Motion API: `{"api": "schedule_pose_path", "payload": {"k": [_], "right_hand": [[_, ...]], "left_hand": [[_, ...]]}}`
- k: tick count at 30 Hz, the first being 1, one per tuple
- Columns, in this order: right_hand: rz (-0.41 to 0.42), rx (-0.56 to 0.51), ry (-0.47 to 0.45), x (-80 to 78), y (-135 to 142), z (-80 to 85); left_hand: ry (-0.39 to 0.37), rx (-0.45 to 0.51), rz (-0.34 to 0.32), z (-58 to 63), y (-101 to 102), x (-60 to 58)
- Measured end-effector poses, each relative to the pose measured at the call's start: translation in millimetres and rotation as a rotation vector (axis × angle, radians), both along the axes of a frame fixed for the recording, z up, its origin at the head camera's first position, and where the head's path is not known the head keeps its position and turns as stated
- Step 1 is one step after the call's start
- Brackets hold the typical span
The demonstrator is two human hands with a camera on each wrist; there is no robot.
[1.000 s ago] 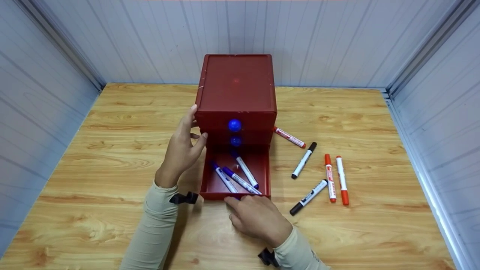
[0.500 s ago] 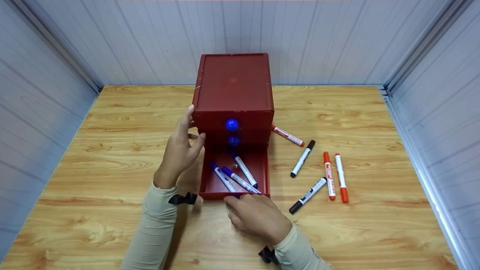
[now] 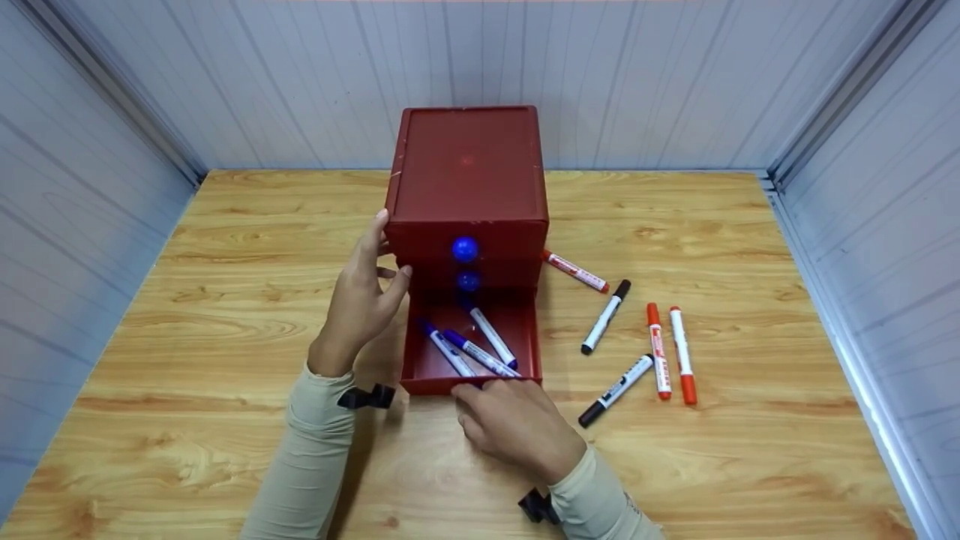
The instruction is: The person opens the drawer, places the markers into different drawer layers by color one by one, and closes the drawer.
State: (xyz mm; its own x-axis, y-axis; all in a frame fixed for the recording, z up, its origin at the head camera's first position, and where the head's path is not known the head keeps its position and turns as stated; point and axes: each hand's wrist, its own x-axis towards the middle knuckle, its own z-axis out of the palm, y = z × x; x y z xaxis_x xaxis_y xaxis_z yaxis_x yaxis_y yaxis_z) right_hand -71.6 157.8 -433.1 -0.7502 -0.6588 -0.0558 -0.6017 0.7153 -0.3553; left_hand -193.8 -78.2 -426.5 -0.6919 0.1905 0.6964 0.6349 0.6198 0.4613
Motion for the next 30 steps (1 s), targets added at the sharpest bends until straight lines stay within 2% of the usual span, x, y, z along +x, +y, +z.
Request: {"api": "schedule_pose_path", "payload": {"k": [10, 23, 30], "right_hand": [[-0.033, -0.013, 0.041, -5.9, 3, -2.9], [-0.022, -0.032, 0.072, -16.2, 1, -0.2], [-0.045, -0.02, 0.014, -24.2, -1, 2.5]], "left_hand": [[-0.014, -0.003, -0.004, 0.0, 1, -0.7], [-0.012, 0.014, 0.01, -1.3, -2, 0.6], [-0.011, 0.007, 0.001, -0.9, 1, -0.1]]}}
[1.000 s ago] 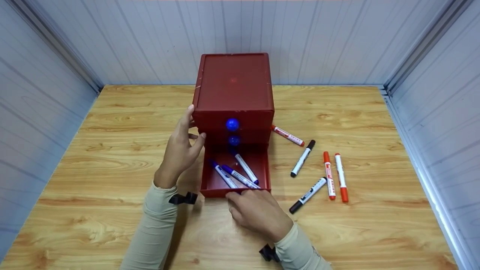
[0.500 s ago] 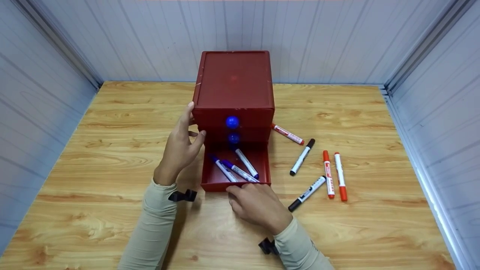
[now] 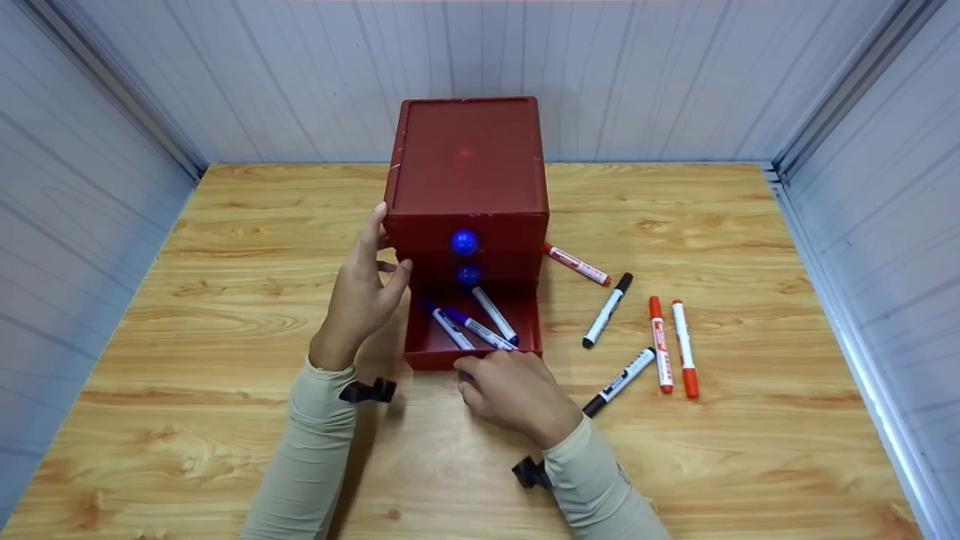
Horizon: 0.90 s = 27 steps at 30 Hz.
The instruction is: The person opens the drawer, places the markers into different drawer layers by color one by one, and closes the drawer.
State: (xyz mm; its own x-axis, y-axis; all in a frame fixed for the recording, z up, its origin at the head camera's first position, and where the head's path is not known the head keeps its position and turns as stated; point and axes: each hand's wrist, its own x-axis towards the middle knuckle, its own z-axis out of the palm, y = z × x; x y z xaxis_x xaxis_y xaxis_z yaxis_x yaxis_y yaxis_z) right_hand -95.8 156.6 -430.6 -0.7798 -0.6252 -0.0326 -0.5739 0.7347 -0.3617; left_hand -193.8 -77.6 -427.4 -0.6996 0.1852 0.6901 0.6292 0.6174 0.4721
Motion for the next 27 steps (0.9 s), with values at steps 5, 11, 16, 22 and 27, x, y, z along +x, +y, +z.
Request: {"api": "schedule_pose_path", "payload": {"k": [5, 11, 16, 22, 27], "right_hand": [[-0.02, -0.011, -0.055, -8.0, -3, 3.1], [-0.047, -0.009, -0.09, -13.4, -4, 4.9], [-0.062, -0.018, -0.122, -17.1, -3, 7.4], [-0.079, -0.027, -0.107, -25.3, -3, 10.2], [-0.085, -0.028, -0.098, -30.9, -3, 10.6]], "left_hand": [[-0.006, -0.004, 0.011, 0.3, 0, 0.1], [-0.015, -0.021, 0.009, 0.5, 0, 0.0], [-0.007, -0.023, 0.002, 0.8, 1, -1.0], [-0.007, -0.021, 0.005, -0.5, 0, -0.7], [0.0, -0.014, 0.001, -0.6, 0, -0.5]]}}
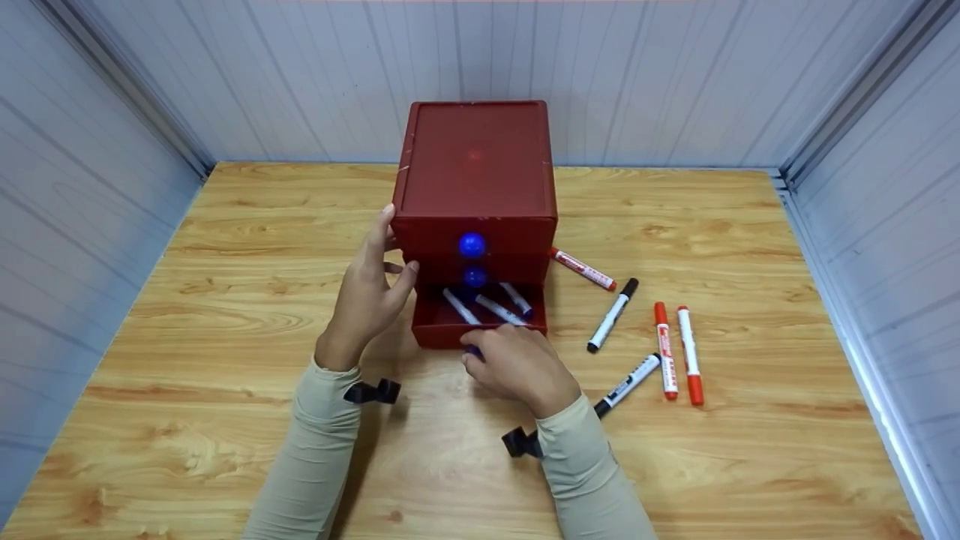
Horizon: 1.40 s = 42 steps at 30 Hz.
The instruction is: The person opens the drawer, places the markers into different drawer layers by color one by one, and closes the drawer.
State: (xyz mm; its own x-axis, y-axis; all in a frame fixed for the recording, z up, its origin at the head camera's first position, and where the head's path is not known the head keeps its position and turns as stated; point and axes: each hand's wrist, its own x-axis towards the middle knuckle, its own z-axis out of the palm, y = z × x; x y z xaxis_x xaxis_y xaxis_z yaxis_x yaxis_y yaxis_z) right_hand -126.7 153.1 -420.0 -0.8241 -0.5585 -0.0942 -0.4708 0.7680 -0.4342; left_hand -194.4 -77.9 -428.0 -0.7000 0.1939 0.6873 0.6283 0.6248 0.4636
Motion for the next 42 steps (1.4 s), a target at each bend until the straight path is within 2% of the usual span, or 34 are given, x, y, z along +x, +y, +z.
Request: {"api": "schedule_pose_path", "payload": {"k": [17, 24, 30, 42], "right_hand": [[-0.087, -0.025, 0.096, -8.7, 0, -14.3], [-0.095, -0.073, 0.172, -11.2, 0, -21.2], [-0.097, -0.059, 0.225, -13.6, -2, -27.1], [-0.138, -0.083, 0.188, -15.4, -2, -36.7]], "left_hand": [[0.025, 0.003, -0.009, 2.6, 2, 0.0], [0.023, 0.007, -0.019, 2.3, 2, -0.2], [0.025, 0.011, -0.016, 1.2, 1, -0.5], [0.016, 0.003, -0.003, 0.5, 0, 0.4]]}}
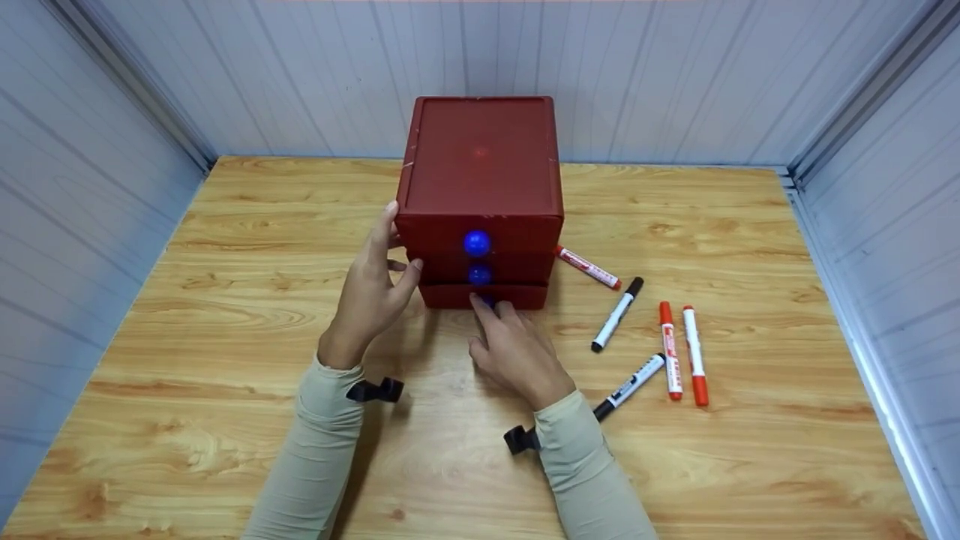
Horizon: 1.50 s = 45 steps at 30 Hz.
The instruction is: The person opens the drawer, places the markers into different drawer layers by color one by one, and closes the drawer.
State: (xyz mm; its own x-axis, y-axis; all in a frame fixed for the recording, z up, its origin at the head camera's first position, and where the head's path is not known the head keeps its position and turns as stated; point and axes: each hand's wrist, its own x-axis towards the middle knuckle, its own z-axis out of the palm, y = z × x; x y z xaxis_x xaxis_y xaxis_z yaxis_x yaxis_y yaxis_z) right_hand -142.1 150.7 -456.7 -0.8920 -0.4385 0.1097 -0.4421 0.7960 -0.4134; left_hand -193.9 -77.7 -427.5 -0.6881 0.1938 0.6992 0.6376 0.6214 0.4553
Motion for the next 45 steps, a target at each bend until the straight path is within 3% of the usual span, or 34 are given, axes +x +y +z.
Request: {"api": "schedule_pose_path", "payload": {"k": [5, 12, 20, 28, 45], "right_hand": [[-0.011, -0.048, -0.016, 0.2, 2, -1.1], [0.039, -0.083, -0.004, -0.4, 4, -1.3], [0.061, -0.053, -0.009, 0.1, 2, 2.2], [0.028, -0.102, 0.088, 3.6, 1, 8.1], [0.031, -0.215, 0.14, 1.8, -1, 14.7]], "left_hand": [[0.004, 0.001, -0.007, -0.2, 0, -0.6], [-0.012, 0.005, -0.008, -0.6, -1, -1.6], [-0.007, 0.006, -0.008, 0.5, -1, -2.7], [-0.011, -0.003, -0.005, -1.6, 1, -2.5], [-0.005, 0.003, -0.001, -2.9, 1, -2.2]]}}
